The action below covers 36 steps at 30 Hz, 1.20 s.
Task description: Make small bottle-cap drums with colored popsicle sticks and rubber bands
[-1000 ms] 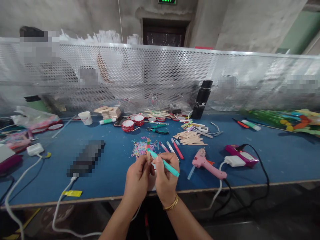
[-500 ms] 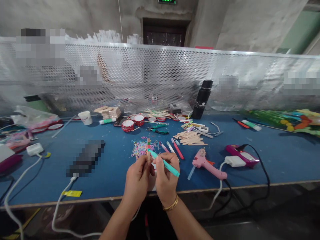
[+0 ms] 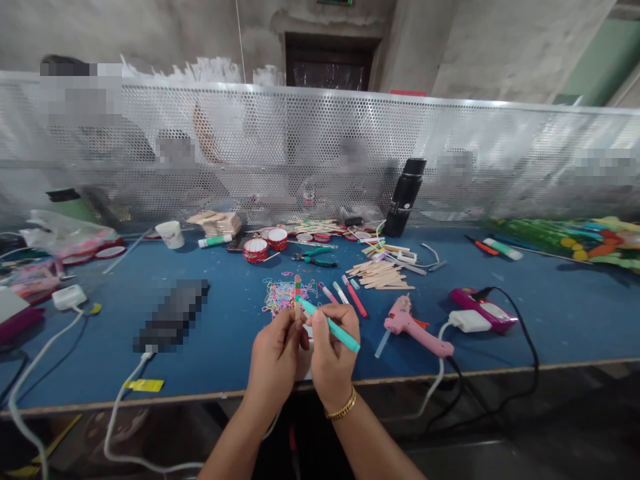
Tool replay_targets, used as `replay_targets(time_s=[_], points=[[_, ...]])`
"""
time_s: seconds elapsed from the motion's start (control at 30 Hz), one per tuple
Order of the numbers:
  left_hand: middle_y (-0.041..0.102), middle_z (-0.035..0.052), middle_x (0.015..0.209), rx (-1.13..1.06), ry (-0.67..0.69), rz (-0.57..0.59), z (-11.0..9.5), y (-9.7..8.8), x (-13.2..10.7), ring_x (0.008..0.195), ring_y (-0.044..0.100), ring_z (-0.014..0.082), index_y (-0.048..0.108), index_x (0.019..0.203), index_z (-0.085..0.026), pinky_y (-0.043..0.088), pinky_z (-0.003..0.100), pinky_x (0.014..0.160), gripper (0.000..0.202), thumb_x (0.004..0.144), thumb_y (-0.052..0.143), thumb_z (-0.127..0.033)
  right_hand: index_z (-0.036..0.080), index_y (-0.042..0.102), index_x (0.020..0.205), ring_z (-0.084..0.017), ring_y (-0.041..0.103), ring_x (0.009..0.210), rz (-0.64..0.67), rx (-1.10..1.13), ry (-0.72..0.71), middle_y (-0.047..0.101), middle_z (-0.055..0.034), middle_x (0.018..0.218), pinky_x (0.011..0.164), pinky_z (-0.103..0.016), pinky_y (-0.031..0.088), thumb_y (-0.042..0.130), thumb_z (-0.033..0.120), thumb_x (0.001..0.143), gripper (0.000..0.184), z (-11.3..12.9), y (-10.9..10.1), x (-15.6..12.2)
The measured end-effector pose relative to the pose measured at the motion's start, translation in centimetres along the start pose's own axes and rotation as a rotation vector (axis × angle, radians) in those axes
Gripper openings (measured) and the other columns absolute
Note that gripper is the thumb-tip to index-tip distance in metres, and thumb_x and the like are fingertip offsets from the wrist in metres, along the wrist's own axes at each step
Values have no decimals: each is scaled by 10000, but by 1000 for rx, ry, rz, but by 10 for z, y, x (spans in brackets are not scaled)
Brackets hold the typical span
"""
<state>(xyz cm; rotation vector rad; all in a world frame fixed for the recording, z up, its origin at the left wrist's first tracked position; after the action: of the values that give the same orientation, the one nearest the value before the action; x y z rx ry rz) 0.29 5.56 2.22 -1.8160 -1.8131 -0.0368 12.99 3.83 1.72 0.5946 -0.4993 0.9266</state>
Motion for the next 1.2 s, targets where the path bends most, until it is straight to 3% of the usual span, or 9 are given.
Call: replay_targets(time_s=[1.2], points=[[631, -17, 702, -12, 4, 8, 3, 1, 0, 661, 559, 151, 595, 790, -209, 404, 250, 649, 250, 991, 518, -337, 208, 588, 889, -141, 635, 679, -20, 5, 12, 632, 4, 796, 629, -286, 552, 589, 328, 996, 161, 2, 1, 1]])
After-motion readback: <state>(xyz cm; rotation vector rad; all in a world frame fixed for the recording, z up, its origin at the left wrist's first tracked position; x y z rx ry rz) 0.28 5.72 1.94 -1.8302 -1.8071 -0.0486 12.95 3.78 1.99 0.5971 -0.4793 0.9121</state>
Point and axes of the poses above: each hand's wrist, its own x-axis towards the middle knuckle, its own y-axis out of the palm, z = x × y, the point moved 6 cm from there along x, towards the middle knuckle
